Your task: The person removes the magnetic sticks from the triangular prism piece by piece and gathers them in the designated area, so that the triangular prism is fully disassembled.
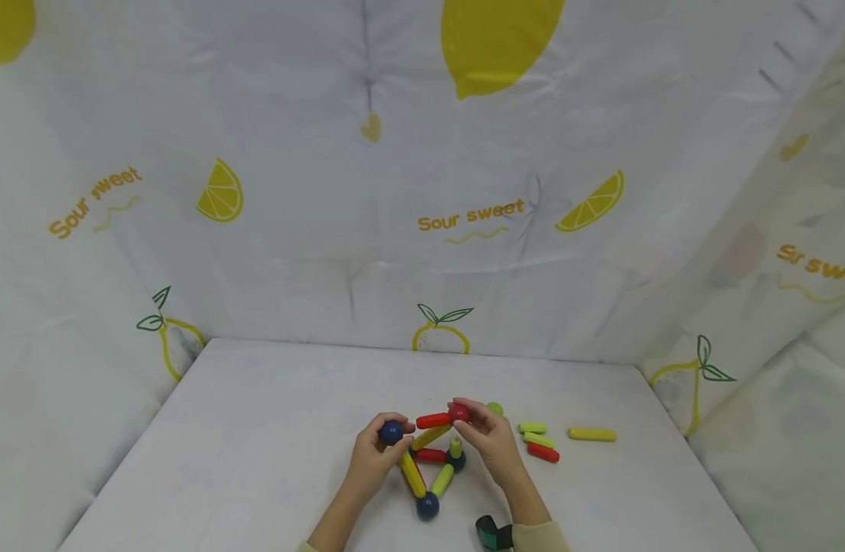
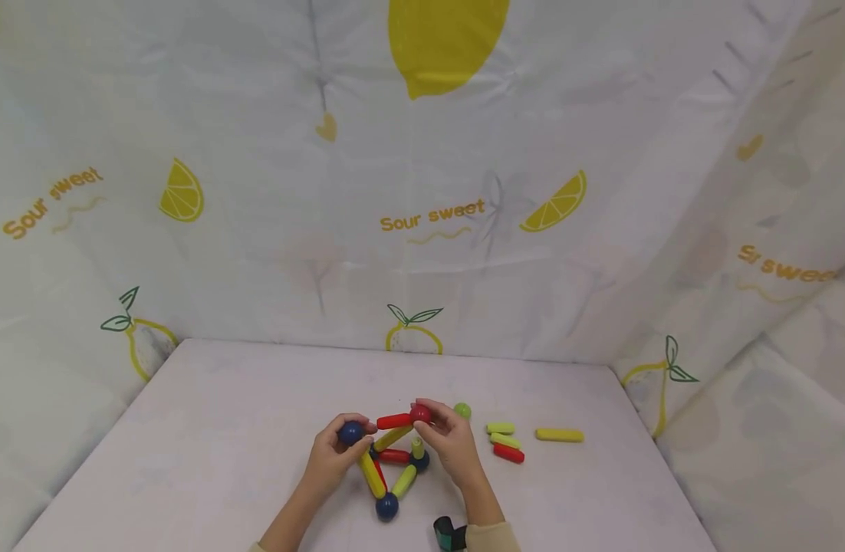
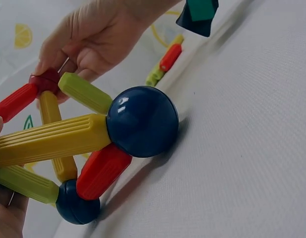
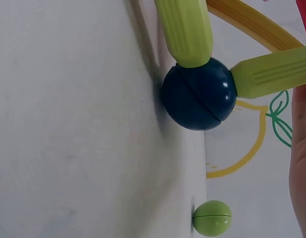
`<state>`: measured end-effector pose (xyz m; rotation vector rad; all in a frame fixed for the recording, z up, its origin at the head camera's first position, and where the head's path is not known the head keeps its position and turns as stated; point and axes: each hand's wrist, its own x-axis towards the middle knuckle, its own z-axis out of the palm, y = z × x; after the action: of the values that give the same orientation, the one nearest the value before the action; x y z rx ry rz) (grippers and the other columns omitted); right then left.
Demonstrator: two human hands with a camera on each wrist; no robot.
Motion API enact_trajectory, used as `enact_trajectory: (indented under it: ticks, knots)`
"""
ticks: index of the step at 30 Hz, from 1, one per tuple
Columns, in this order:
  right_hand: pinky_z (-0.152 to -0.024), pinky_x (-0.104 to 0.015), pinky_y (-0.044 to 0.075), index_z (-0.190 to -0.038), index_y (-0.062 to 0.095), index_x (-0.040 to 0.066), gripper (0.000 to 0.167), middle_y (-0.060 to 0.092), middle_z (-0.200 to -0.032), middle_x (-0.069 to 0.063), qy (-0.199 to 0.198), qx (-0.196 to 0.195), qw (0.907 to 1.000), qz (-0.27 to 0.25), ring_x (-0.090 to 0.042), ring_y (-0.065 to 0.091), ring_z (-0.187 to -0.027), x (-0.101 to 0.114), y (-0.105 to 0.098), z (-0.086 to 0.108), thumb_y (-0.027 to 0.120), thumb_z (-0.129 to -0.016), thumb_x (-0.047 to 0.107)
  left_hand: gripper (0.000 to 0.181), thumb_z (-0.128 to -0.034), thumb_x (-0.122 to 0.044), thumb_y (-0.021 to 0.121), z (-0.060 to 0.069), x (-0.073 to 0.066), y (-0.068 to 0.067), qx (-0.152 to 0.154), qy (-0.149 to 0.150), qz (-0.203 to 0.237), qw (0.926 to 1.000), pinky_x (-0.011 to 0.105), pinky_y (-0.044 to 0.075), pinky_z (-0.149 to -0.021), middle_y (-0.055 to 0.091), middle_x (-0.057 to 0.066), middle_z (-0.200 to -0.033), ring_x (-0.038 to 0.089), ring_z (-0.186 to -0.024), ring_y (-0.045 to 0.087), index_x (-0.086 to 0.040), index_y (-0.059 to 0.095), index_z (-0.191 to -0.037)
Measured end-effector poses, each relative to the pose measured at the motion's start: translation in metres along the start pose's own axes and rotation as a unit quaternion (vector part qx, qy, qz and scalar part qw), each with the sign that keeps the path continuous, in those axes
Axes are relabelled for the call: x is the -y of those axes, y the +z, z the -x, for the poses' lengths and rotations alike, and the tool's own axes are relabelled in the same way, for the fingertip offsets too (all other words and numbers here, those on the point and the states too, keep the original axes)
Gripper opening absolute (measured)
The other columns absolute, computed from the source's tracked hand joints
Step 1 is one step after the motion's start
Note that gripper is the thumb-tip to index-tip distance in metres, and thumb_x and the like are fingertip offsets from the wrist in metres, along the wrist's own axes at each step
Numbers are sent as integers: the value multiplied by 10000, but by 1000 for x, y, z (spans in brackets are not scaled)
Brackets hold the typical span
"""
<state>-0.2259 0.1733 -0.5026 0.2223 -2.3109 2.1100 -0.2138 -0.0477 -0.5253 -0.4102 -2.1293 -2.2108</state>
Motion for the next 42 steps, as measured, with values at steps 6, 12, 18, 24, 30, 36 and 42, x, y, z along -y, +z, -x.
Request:
enact_trajectory:
  ticks: [6, 12, 18, 24, 30, 36, 42]
  knots:
    - [-923, -209, 513, -1237, 604, 96, 406, 625, -1241, -80, -112, 103, 9999, 50, -169, 596, -1138, 5, 4, 0, 701, -858, 204, 355, -866, -159, 689, -1, 1, 4, 36, 90, -326, 9994, 266, 465, -999, 632, 129, -1162, 209, -1125, 600, -13, 564, -1164]
    - [-917, -218, 519, -1253, 588, 62, 404, 600, -1273, -123, -432, 295, 9981, 339, -216, 582, -1154, 13, 8, 2, 679, -876, 174, 355, -862, -183, 697, -4, 1, 10, 2, 191, -439, 9989, 283, 474, -986, 579, 209, -1237, 267, -1151, 588, -47, 576, -1167]
    - [-909, -219, 523, -1249, 590, 46, 403, 608, -1263, -136, -439, 251, 9978, 437, -241, 585, -1156, 14, 9, 3, 679, -875, 166, 338, -853, -216, 708, -5, 0, 13, -123, 60, -283, 9995, 232, 511, -939, 603, 172, -1166, 201, -1060, 606, -48, 587, -1120]
    - [-903, -222, 528, -1261, 578, 17, 435, 625, -1240, -133, -85, 325, 9993, 152, -174, 612, -1111, 8, 6, 3, 680, -875, 192, 251, -854, -244, 709, -5, 0, 16, -295, -39, -308, 9991, 225, 550, -866, 629, 90, -1052, 163, -959, 608, -102, 608, -1034]
    - [-923, -230, 520, -1290, 531, -35, 477, 619, -1241, -144, 205, 303, 9987, -364, -139, 614, -1105, 1, 6, 3, 650, -899, 209, 255, -849, -259, 713, -4, -1, 17, -259, -69, -411, 9988, 235, 548, -878, 637, 82, -1038, 164, -963, 606, -111, 615, -1032]
    - [-918, -236, 524, -1301, 493, -68, 440, 625, -1201, -107, 148, 122, 9946, -1021, -127, 626, -1076, -4, 3, 2, 588, -939, 164, 265, -847, -285, 712, -3, -1, 16, -293, -118, -453, 9985, 245, 540, -898, 631, 77, -1051, 187, -988, 594, -128, 615, -1037]
    - [-919, -179, 503, -1297, 522, 6, 445, 590, -1275, -136, 232, -631, 9940, -867, -66, 614, -1088, -8, -12, 4, 641, -903, 175, 268, -846, -285, 713, -1, 1, 12, -433, -124, -443, 9980, 255, 537, -907, 622, 86, -1071, 204, -1008, 591, -122, 614, -1034]
